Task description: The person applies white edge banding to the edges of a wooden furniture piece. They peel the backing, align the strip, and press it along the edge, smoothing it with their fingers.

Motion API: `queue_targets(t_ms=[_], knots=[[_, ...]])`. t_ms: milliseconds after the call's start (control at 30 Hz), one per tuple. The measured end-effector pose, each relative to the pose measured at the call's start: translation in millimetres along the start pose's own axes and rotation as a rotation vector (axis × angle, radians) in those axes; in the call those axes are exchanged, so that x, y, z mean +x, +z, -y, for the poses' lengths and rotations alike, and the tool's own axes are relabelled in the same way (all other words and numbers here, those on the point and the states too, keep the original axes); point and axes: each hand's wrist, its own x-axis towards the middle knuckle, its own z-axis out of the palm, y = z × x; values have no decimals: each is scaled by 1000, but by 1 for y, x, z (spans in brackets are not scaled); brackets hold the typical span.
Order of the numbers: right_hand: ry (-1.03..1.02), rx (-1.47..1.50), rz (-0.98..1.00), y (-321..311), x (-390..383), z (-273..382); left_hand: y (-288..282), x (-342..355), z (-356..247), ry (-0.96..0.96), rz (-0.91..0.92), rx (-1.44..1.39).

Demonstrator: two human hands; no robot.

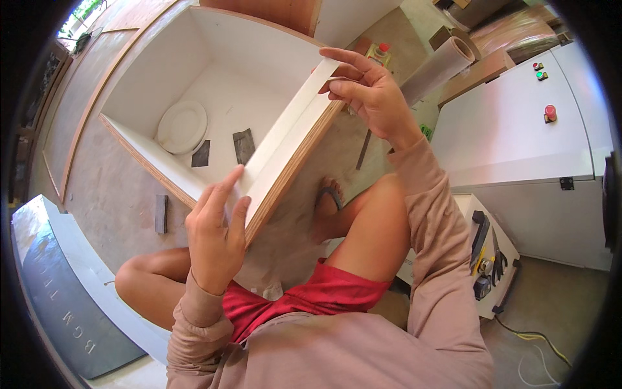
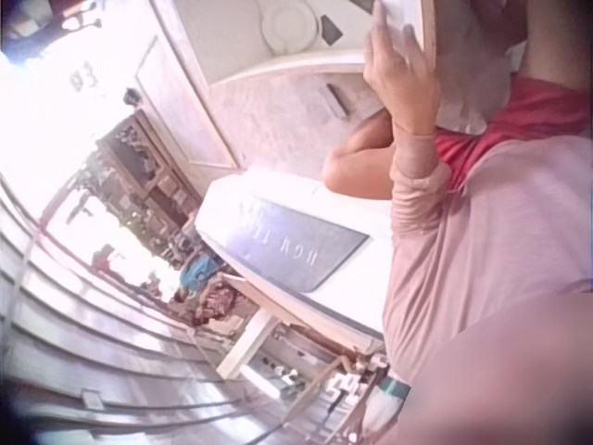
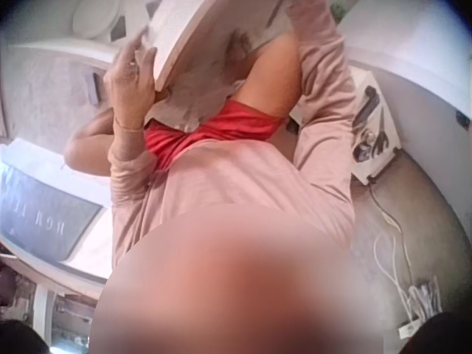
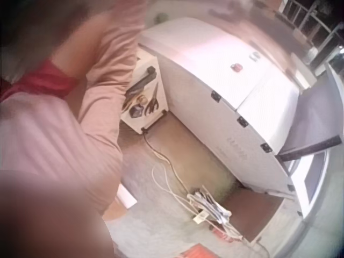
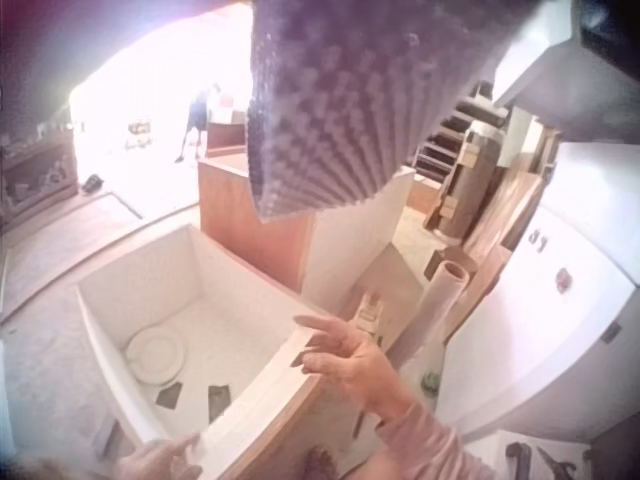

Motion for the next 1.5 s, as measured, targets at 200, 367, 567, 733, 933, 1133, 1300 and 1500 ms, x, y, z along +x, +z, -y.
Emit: queue_targets(t_ms=[200,367,567,733,933,1133,1300,1500], knots=[[-116,-20,-72,3,-9,5,12,0,-2,161,-192,112],[-73,97,-108,-2,-12,5,14,-2,2,226,-243,151],[-14,-64,-233,3,-13,3,12,-9,1,117,-206,64],[44,-33,-191,8,-9,4,11,-8,5,225,-271,150],[-22,-240,-91,15,-14,0,5,-9,12,238,-237,195],[-115,-493,-152,2,-8,10,9,4,12,140,-22,14],[-330,-969,-72,-27,26,40,-6,38,4,28,188,-211],[-350,-1412,260,-69,75,61,-8,103,3,-340,555,-533]])
